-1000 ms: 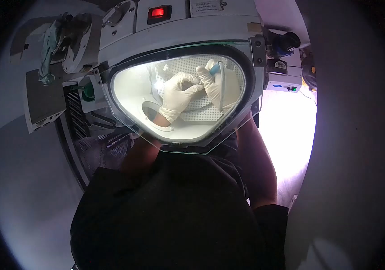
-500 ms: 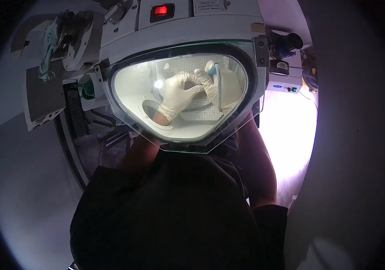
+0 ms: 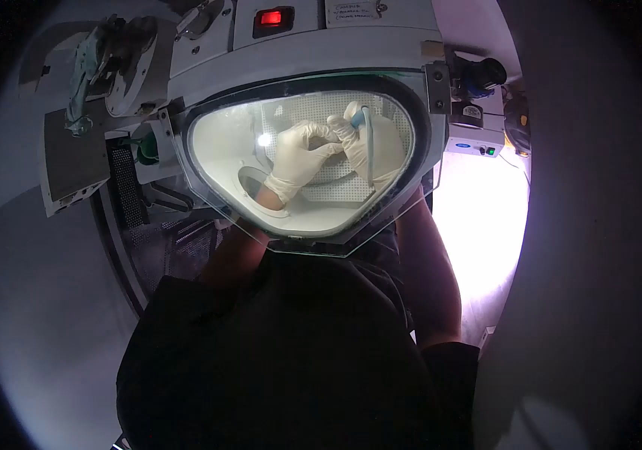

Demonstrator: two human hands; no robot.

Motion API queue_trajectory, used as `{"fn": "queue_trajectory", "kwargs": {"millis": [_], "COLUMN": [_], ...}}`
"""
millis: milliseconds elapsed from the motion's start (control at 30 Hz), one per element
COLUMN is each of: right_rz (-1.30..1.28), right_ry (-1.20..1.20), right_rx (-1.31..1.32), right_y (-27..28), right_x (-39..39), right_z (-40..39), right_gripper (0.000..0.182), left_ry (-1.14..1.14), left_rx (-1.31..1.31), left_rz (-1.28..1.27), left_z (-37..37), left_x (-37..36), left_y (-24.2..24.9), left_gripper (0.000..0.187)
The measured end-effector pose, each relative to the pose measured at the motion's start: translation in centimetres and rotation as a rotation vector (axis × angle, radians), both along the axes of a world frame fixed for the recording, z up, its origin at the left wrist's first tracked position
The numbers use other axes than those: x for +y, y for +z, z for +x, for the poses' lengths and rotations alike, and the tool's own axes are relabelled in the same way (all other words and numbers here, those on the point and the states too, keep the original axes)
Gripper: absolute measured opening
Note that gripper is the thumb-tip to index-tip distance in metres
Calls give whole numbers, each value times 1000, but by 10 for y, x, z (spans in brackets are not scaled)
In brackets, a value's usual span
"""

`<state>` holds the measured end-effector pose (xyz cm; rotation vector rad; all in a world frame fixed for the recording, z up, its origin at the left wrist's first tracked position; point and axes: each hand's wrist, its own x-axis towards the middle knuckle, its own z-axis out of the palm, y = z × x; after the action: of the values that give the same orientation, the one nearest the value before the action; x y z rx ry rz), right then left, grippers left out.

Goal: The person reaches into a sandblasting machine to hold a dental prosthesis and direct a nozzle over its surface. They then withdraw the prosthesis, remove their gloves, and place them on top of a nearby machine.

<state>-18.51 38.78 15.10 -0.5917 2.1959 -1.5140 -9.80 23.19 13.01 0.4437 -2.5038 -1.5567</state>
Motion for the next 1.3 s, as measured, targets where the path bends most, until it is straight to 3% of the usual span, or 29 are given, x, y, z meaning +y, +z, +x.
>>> {"fn": "queue_trajectory", "kwargs": {"millis": [133,1033,1067,1300], "right_rz": [-16,6,7,47], "right_ry": [-11,-37,-35,3], "right_rx": [20,-40,-25,-18], "right_y": [1,-1,0,4], "right_x": [0,-1,0,2], "right_z": [0,1,1,0], "right_gripper": [46,46,46,50], "left_ry": [-19,-9,-32,-29], "left_rx": [26,44,100,98], "left_rz": [-133,-18,-137,-120], "left_z": [0,2,2,2], "left_x": [0,-3,-4,-3], "left_y": [1,-10,-13,-10], "left_gripper": [19,22,22,23]}}
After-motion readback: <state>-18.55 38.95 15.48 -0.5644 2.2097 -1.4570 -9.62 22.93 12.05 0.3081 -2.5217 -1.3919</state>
